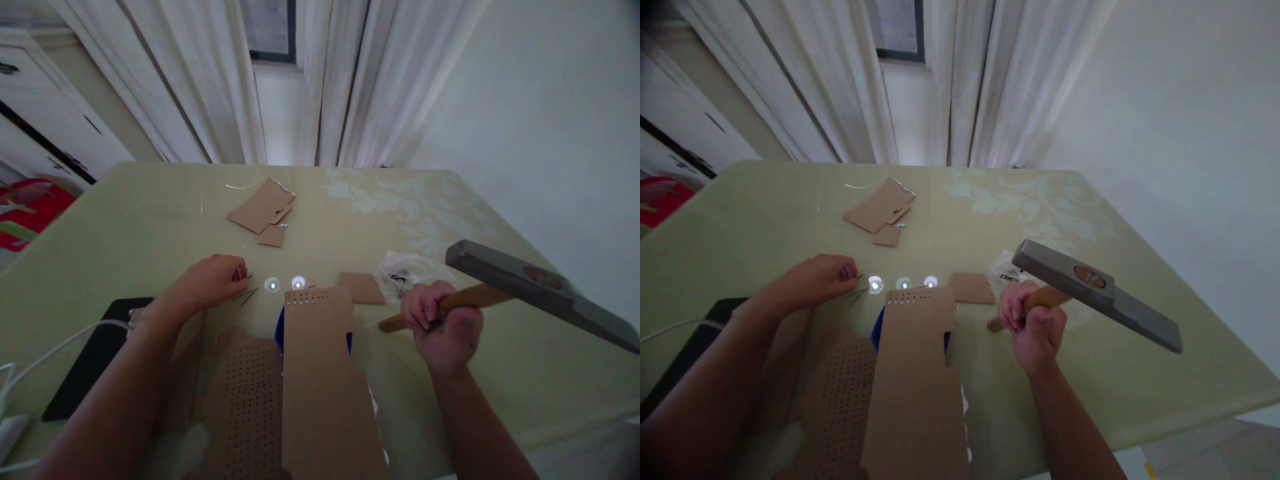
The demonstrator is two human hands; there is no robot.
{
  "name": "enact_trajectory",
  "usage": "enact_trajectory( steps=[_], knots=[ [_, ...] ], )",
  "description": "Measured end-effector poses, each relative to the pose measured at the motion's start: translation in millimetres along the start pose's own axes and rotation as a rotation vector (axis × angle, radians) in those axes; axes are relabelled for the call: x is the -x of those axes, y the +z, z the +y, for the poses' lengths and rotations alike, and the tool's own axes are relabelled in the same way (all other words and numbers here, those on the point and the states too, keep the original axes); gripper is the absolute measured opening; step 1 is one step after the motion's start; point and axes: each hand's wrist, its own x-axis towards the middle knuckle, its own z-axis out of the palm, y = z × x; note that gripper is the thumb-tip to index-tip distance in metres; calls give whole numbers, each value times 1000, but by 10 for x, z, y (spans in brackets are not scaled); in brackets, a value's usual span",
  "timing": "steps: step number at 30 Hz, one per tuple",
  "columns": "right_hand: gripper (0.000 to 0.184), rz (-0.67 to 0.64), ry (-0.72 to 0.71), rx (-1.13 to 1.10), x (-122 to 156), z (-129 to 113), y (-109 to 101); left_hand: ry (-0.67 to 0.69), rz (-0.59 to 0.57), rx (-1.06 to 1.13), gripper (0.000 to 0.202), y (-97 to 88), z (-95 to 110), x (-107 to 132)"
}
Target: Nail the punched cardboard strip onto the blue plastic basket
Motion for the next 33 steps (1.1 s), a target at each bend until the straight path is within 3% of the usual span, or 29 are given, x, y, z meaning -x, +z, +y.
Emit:
enact_trajectory(
  steps=[4, 7, 11, 19, 33],
  knots=[
    [57, -10, -6, -10, 5, 12, -2, 193, 268, 250, 20, -80, 423, 113],
    [56, -34, -27, -14, -1, 4, 8, 350, 419, 557, 41, -64, 863, 250],
    [56, -37, -30, -1, -6, -16, 12, 505, 348, 758, 18, 57, 1239, 348],
    [56, -30, -25, -4, -5, -2, 7, 440, 245, 771, 15, 141, 1179, 309],
    [55, -38, -31, -17, 0, -1, 8, 491, 253, 698, 15, 171, 1155, 284]
  ],
)
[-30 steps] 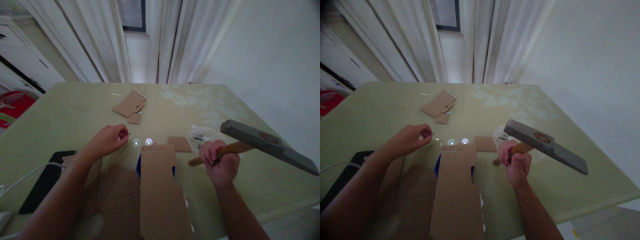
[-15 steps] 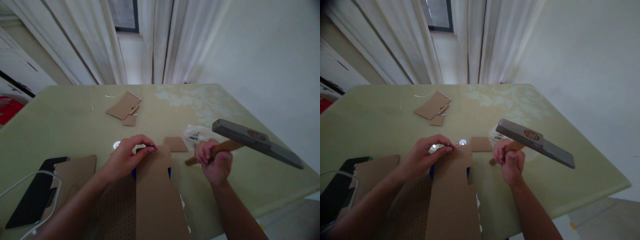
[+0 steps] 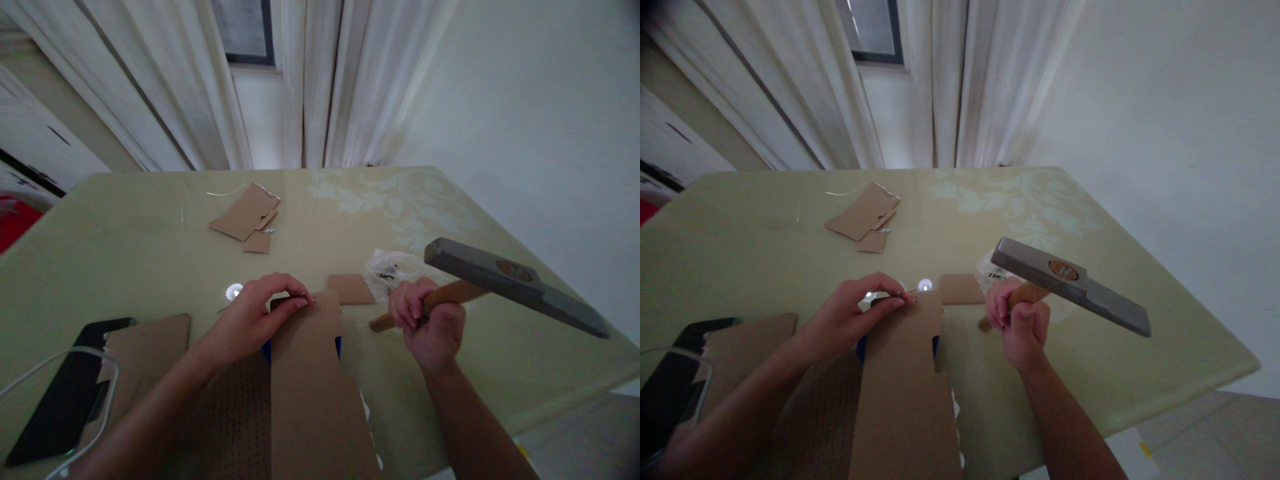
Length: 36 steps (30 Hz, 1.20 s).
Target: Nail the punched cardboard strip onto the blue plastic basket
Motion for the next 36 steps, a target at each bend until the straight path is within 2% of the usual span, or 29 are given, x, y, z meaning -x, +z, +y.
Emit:
enact_trajectory(
  steps=[18, 26, 36],
  knots=[
    [57, 8, 16, 20, -11, -15, -10, -35, -25, 25, 18, -6, -10, 16],
    [58, 4, 7, 30, -11, -24, -2, 99, 19, 6, 12, -32, 12, -10],
    [59, 30, 8, 40, -11, -15, 6, 103, 3, -23, 13, -36, 37, -18]
  ],
)
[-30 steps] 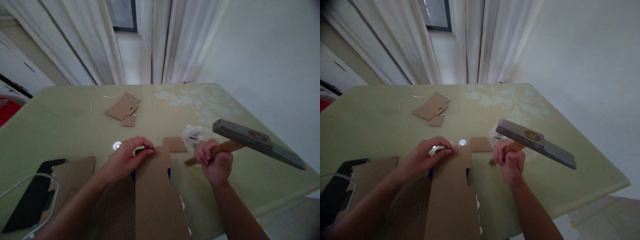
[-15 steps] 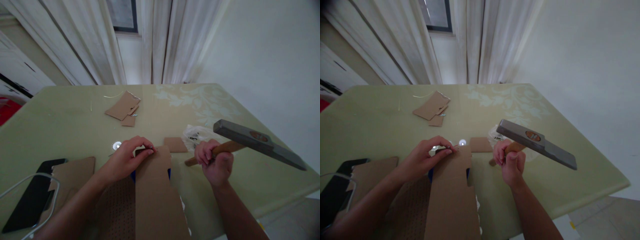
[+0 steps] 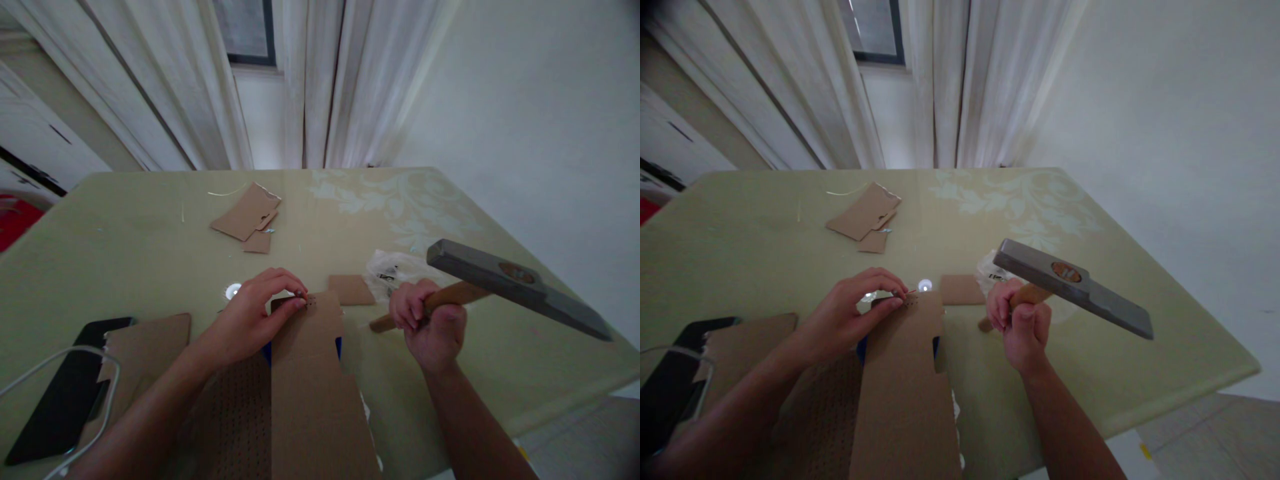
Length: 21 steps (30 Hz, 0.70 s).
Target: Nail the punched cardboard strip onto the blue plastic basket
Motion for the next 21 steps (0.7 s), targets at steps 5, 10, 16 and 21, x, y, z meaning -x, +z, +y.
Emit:
enact_trajectory(
  steps=[5, 10, 16, 21],
  knots=[
    [59, -7, -4, 2, 9, 9, 2, -10, 2, -5, 14, -3, 8, -3],
    [57, -20, -5, -22, 7, 8, -9, 3, 4, -3, 12, -4, 17, -3],
    [56, -41, -5, -20, -5, -4, -21, -2, -16, 2, 13, -1, 5, 8],
    [56, -50, 4, -33, 1, -2, -18, 8, -22, -26, 13, -1, 7, 13]
  ],
)
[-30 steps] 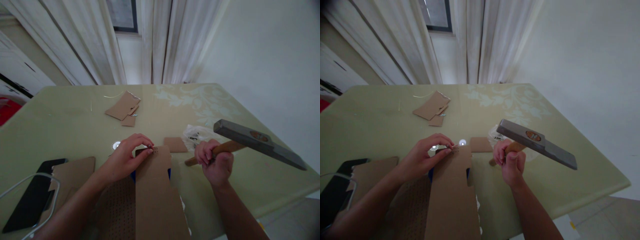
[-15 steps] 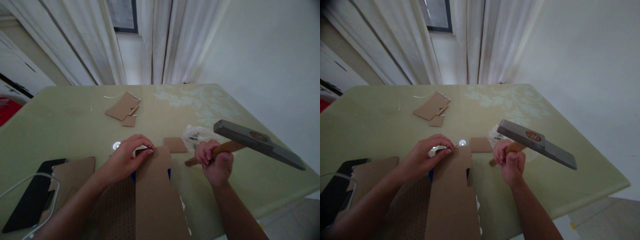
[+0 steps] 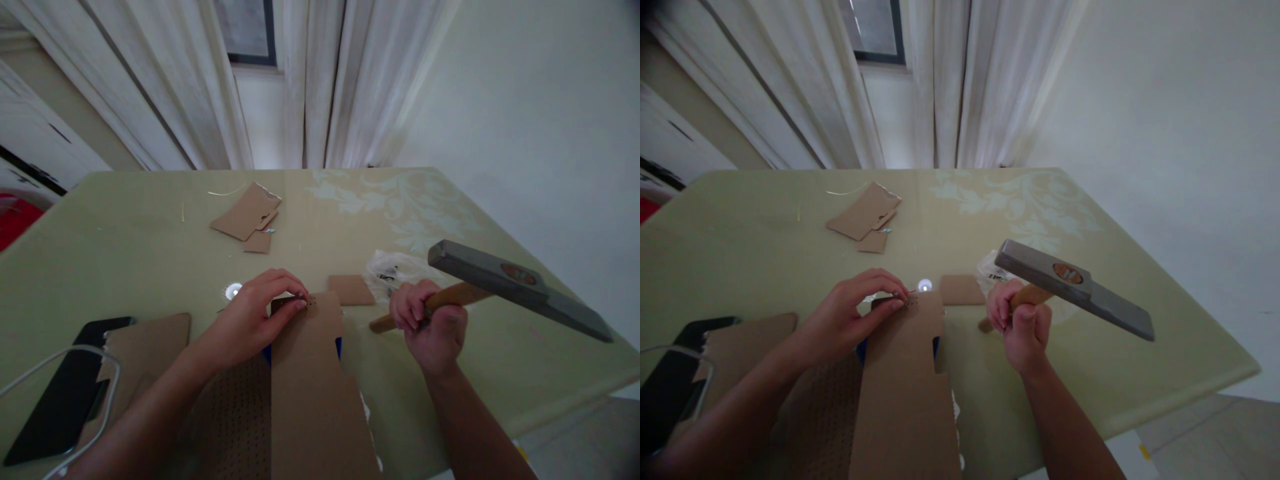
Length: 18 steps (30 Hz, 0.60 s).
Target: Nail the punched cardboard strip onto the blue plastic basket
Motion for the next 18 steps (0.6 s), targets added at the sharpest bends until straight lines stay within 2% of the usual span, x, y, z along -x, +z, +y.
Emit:
enact_trajectory(
  steps=[9, 15, 18],
  knots=[
    [57, 35, 10, 24, 5, -2, -4, 82, 35, -72, 10, 38, 33, 1],
    [37, 34, -4, 15, 1, -23, 0, 93, 26, -112, 12, 64, 25, -19],
    [36, 40, 45, 76, -27, -117, -17, 96, 28, -118, 12, 67, 7, -19]
  ],
)
